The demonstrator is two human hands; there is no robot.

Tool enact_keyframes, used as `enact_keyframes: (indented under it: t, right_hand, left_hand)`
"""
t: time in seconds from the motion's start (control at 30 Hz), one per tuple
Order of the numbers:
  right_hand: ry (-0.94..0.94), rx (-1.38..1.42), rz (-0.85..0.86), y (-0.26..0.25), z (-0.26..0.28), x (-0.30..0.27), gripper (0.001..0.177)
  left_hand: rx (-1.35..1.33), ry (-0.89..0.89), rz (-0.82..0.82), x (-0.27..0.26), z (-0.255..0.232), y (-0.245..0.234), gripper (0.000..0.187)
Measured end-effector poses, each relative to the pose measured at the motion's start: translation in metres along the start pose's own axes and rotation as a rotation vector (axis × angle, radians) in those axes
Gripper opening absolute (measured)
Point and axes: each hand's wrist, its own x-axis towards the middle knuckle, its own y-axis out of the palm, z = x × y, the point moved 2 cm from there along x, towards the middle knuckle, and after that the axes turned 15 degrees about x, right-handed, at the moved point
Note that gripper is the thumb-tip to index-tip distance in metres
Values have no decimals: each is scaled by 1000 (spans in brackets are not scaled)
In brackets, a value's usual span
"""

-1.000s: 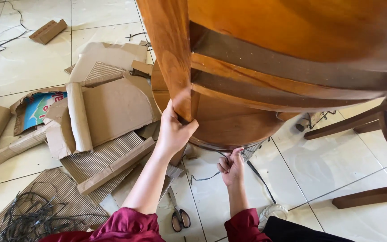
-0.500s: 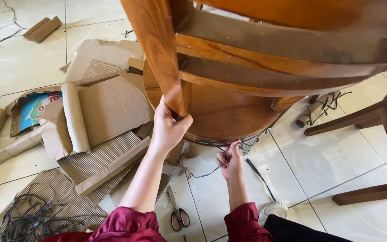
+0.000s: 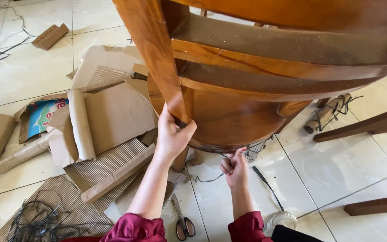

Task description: Wrapping wooden chair legs with protective cardboard and securing them with plastic ties

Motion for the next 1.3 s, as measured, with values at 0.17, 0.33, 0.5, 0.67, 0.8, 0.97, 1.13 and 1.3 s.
enact_keyframes:
  t: [0.17, 0.33, 0.5, 0.67, 0.8, 0.97, 1.13, 1.3]
  right_hand:
    - [-15, -16, -4, -22, -9, 13, 70]
    - [-36, -29, -19, -31, -12, 17, 72]
    - [-61, -38, -49, -19, -10, 12, 74]
    - [-39, -47, -8, -66, -49, 30, 76]
    - [112, -18, 81, -44, -86, 22, 72]
    - [121, -54, 87, -42, -66, 22, 64]
    - [130, -44, 80, -26, -47, 15, 59]
    - [78, -51, 56, 6, -17, -3, 55]
  left_hand:
    - [14, -5, -5, 6, -3, 1, 29]
    - [41, 6, -15, 9, -20, -1, 30]
    - [7, -2, -22, 10, -14, 1, 30]
    - [-129, 53, 55, 10, 14, -4, 41]
    - [-320, 138, 232, 3, 73, 0, 42]
    - [-224, 231, 220, 3, 65, 2, 44]
    - [-114, 219, 219, -4, 47, 4, 31]
    - [-21, 158, 231, -17, 51, 20, 42]
